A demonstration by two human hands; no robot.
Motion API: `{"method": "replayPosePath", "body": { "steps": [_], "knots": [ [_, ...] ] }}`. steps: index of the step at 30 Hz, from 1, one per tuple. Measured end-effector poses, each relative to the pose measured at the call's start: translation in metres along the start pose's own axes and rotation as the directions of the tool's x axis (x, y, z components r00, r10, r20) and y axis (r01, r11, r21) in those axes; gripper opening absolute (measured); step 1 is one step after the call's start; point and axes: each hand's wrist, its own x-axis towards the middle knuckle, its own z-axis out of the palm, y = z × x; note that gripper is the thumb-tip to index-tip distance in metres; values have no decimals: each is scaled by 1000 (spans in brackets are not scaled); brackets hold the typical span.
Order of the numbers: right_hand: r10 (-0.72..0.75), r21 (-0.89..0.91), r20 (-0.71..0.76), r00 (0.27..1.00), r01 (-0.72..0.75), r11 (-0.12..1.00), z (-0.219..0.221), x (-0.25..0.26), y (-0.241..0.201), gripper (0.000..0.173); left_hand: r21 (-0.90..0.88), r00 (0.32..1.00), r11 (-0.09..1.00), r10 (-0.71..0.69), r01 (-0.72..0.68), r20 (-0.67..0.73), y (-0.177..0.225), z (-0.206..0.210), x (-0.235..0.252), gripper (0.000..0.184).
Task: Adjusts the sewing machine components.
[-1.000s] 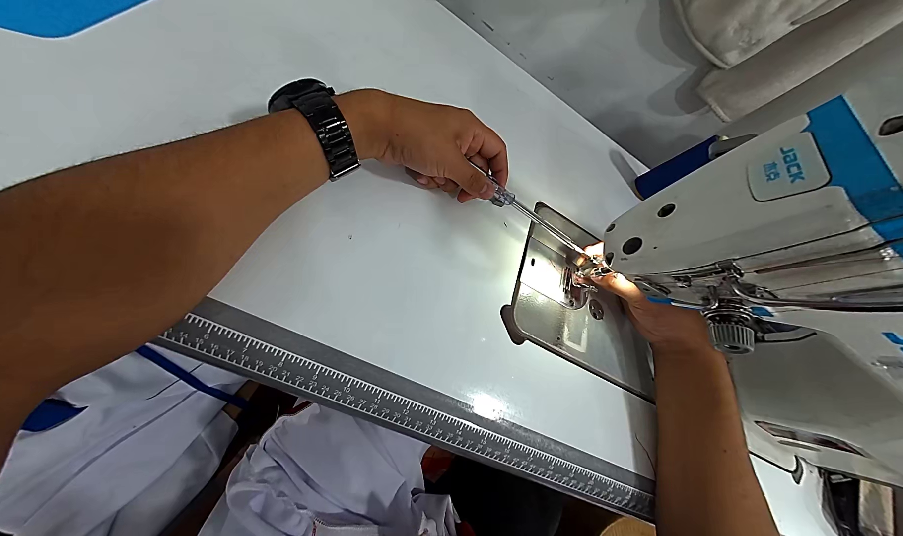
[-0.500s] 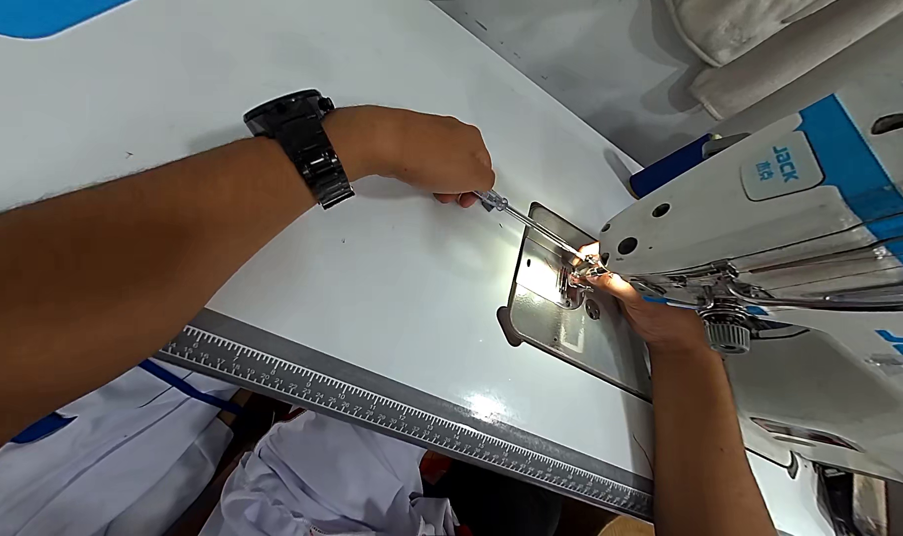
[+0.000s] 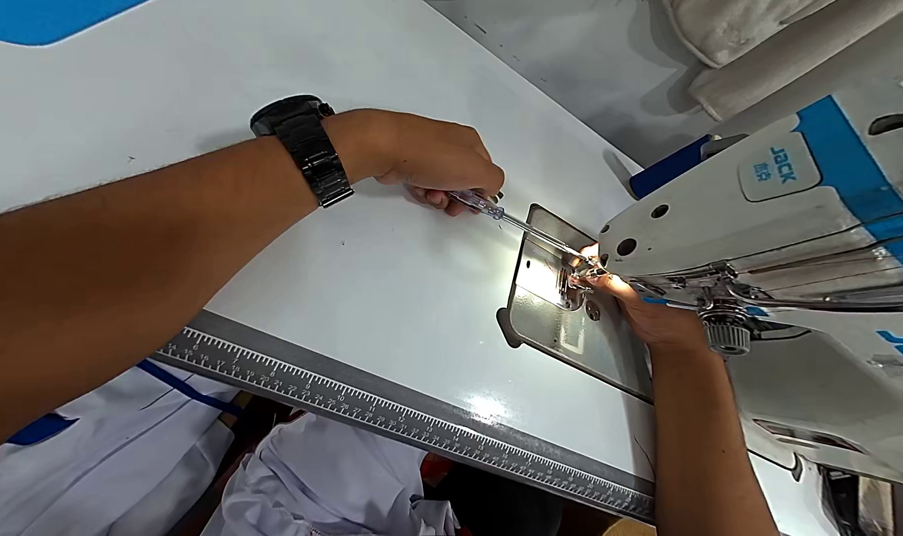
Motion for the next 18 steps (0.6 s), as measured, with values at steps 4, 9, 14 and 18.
{"method": "replayPosePath", "body": {
  "steps": [4, 9, 14, 18],
  "knots": [
    [13, 7, 10, 1000, -13, 1000, -2, 2, 3, 28, -31, 997, 999, 24, -22, 70, -3, -3, -1, 29],
    [1, 34, 22, 1000, -2, 999, 2, 1, -3, 26, -60, 987, 987, 154, -151, 36, -11, -6, 6, 12],
    [-43, 45, 60, 997, 40, 998, 2, 1, -3, 28, 71, 966, 964, 258, -257, -2, -15, -1, 12, 25],
    [-70, 76, 31, 997, 68, 995, 33, -3, -45, 25, 301, 948, 910, 313, -284, -51, -6, 4, 1, 17]
  ]
}}
